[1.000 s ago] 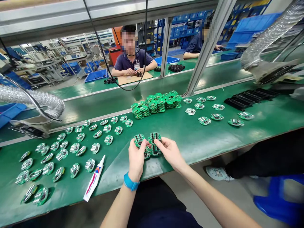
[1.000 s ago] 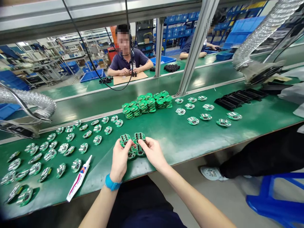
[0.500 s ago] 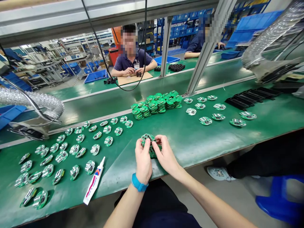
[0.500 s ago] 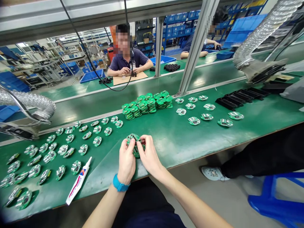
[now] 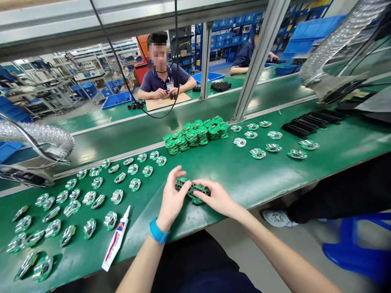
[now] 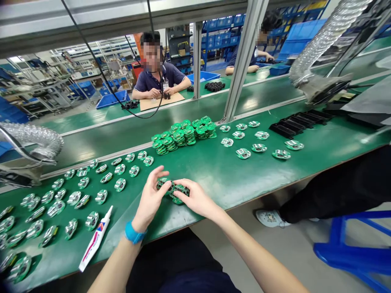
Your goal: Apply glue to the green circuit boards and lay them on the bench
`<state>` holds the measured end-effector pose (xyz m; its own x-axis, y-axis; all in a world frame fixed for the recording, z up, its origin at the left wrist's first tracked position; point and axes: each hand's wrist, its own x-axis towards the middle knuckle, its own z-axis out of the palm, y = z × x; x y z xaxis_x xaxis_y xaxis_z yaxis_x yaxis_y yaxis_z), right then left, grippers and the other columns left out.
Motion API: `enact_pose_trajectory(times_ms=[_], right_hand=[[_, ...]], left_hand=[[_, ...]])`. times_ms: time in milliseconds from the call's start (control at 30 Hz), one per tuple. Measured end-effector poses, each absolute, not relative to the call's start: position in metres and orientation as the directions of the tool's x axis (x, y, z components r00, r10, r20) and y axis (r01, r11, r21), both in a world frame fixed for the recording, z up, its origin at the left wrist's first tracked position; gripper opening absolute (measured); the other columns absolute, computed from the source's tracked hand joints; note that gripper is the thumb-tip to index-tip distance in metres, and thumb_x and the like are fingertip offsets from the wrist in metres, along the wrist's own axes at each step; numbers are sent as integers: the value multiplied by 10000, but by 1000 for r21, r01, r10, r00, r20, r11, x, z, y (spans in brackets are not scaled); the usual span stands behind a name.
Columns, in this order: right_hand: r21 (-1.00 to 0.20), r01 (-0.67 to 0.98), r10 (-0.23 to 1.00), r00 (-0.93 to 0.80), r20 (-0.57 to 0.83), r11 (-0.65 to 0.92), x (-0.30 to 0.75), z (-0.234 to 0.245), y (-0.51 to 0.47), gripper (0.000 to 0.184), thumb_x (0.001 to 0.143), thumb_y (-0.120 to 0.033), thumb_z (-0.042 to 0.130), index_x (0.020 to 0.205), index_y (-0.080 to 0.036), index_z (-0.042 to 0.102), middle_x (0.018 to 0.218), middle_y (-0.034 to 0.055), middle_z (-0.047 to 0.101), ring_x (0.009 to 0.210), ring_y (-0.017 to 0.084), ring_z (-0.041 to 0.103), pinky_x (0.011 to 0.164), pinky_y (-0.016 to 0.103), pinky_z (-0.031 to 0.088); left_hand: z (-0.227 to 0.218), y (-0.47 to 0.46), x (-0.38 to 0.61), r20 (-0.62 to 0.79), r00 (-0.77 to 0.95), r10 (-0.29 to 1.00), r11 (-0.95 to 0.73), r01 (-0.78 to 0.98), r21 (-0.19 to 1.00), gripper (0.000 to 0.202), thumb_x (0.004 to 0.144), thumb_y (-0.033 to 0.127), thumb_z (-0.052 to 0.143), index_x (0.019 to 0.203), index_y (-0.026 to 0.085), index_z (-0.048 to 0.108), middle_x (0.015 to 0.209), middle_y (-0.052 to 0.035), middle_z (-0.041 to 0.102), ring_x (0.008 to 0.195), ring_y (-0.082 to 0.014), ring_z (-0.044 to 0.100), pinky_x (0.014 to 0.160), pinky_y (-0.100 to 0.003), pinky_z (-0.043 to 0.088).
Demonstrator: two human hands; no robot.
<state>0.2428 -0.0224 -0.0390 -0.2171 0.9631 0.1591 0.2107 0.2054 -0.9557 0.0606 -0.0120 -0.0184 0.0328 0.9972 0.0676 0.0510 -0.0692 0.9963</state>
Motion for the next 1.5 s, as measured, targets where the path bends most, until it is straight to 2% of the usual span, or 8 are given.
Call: enact_pose_trajectory(times_ms=[133,300,433,800,967,1133,1367,1500], right_hand=[[-923,344,976,-183,114,172,246,-34,-19,323,910,-279,678,1210,-208,773,1244,94,795,1160,295,739,1063,463,565],[-905,399,988,-100,117,148,244,-32,-15,317,911,-212,667,1210,-183,769,1246,117,795,1179,299,739,1078,461,554],[-892,423,987,-51,150,158,245,-32,-11,302,912,-205,666,1194,-183,773,1241,118,796,1168,288,742,1070,441,560],[-808,567,967,75,244,160,277,-42,33,275,946,-239,670,1196,-205,779,1196,110,807,1110,279,758,1055,452,563],[-719,686,966,97,241,111,314,-39,84,289,947,-207,692,1221,-155,767,1231,168,782,1167,335,735,1062,476,538],[-640,759,960,70,270,124,327,-50,103,293,952,-246,714,1214,-127,767,1182,183,748,1198,350,686,1095,491,504],[-586,785,938,19,345,200,320,-65,99,431,993,-353,668,1369,-142,684,1192,178,687,1169,355,656,1049,508,529],[-573,785,926,-2,378,235,319,-65,100,403,1012,-390,643,1350,-176,692,1167,159,703,1124,345,677,995,499,562]], left_hand=[[-21,-3,59,142,140,980,-181,319,930,171,901,321,726,1045,243,776,1077,-65,771,1015,-250,713,947,-395,533],[-26,-8,76,403,29,915,-367,478,798,138,954,259,662,1063,233,744,1096,-73,774,1017,-248,722,919,-382,571],[-25,-10,87,491,28,871,-446,463,766,146,984,278,636,1084,258,740,1126,-89,760,1062,-270,716,969,-410,573],[-26,63,102,385,-52,922,-333,403,852,216,947,383,680,1079,235,766,1131,-115,776,1056,-297,711,1020,-461,527],[-41,110,121,323,145,935,-353,442,825,184,896,314,726,1051,244,796,1019,-73,812,895,-256,720,874,-408,562],[-51,113,131,395,259,881,-471,542,696,216,889,312,755,1097,274,796,1132,-91,789,1106,-323,637,1039,-522,480],[-6,151,126,550,291,783,-595,610,524,329,1019,396,590,1299,262,697,1293,-134,663,1279,-323,559,1145,-501,429],[20,202,133,493,391,777,-606,675,421,648,856,457,807,1444,265,614,1540,-162,539,1471,-392,447,1234,-555,343]])
